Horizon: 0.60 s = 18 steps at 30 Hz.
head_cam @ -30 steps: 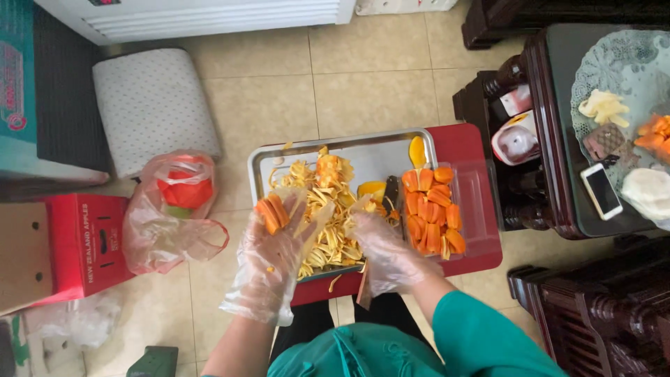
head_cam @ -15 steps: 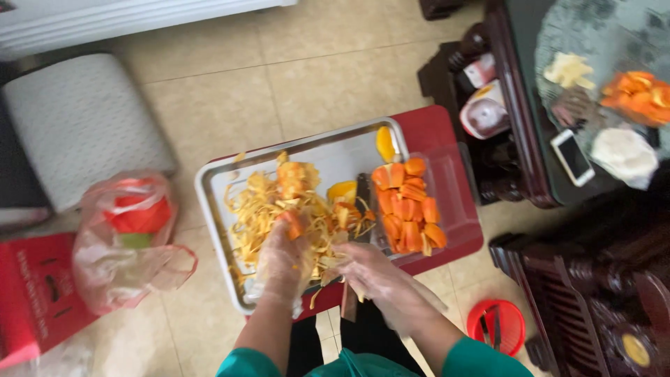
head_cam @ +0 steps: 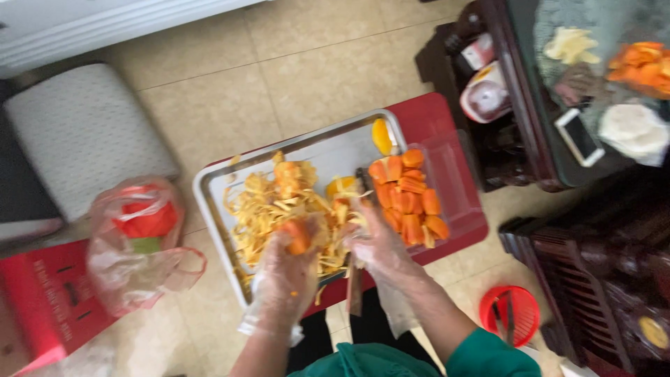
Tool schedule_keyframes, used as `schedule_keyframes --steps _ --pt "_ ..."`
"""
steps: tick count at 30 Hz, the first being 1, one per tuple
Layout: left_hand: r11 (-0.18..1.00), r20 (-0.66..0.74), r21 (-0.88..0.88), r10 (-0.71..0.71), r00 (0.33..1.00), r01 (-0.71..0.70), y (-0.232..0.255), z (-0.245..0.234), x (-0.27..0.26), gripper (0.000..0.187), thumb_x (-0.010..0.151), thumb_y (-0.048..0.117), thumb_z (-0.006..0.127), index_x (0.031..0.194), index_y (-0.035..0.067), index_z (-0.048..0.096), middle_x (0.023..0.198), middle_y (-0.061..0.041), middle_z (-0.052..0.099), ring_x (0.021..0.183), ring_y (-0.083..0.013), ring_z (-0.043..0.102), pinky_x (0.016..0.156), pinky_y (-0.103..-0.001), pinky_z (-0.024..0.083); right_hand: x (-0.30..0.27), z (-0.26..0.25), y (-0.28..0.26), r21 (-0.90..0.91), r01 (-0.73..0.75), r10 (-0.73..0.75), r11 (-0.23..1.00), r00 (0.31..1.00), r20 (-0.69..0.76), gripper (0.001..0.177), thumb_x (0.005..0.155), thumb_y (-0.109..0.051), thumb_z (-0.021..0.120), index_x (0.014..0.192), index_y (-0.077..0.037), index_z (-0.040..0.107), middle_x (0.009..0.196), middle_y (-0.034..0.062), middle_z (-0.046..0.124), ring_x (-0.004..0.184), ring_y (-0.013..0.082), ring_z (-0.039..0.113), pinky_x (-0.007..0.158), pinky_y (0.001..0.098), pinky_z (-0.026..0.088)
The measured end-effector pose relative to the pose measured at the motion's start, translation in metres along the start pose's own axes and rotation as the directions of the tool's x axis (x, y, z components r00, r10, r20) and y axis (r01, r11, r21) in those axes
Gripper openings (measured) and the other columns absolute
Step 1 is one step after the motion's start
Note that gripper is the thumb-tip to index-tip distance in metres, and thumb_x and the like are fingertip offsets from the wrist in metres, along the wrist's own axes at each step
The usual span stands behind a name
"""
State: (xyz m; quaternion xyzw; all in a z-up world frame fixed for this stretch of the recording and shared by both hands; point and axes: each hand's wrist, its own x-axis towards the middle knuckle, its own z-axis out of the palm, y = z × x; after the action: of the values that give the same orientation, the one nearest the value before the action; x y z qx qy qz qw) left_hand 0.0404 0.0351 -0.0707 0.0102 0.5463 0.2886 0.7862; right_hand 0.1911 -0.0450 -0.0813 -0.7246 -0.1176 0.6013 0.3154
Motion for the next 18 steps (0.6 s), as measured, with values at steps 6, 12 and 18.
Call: schedule_keyframes --steps 6,12,18 --pt "0.996 0.267 0.022 -0.094 0.959 0.092 0.012 0.026 -0.027 0.081 0.058 0.039 0.073 0.129 0.003 0.057 0.122 -0.019 0.066 0.106 -0.0404 0.066 0.118 -0.053 0.043 0.002 0.010 0.016 -0.372 0.258 -0.348 0.892 0.917 -0.198 0.051 0.091 -0.019 0.078 0.132 -0.011 0.049 0.100 -0.0010 0.063 0.064 0.0085 0.063 0.045 0.0224 0.059" --pt "0.457 0.540 0.674 0.233 0.809 -0.581 -0.011 0.056 -0.043 0.045 0.092 -0.003 0.037 0.116 0.006 0.073 0.119 -0.012 0.081 0.114 -0.0256 0.075 0.100 -0.037 0.058 0.022 -0.005 0.045 -0.546 0.583 -0.741 0.602 0.662 -0.111 0.133 0.073 -0.016 0.098 0.166 -0.005 0.002 0.175 0.0211 -0.002 0.162 0.0346 0.006 0.130 0.0399 0.024" --pt "0.531 0.218 0.835 -0.077 0.973 -0.145 0.016 0.121 -0.087 0.073 0.087 0.051 0.021 0.145 0.020 0.054 0.151 -0.004 0.058 0.147 -0.0210 0.049 0.122 -0.046 0.030 0.038 -0.030 0.121 0.281 0.555 -0.535 0.783 0.831 -0.153 0.112 0.062 0.014 0.073 0.164 -0.006 0.031 0.147 0.0292 0.056 0.106 0.0293 0.069 0.104 0.0397 0.055"
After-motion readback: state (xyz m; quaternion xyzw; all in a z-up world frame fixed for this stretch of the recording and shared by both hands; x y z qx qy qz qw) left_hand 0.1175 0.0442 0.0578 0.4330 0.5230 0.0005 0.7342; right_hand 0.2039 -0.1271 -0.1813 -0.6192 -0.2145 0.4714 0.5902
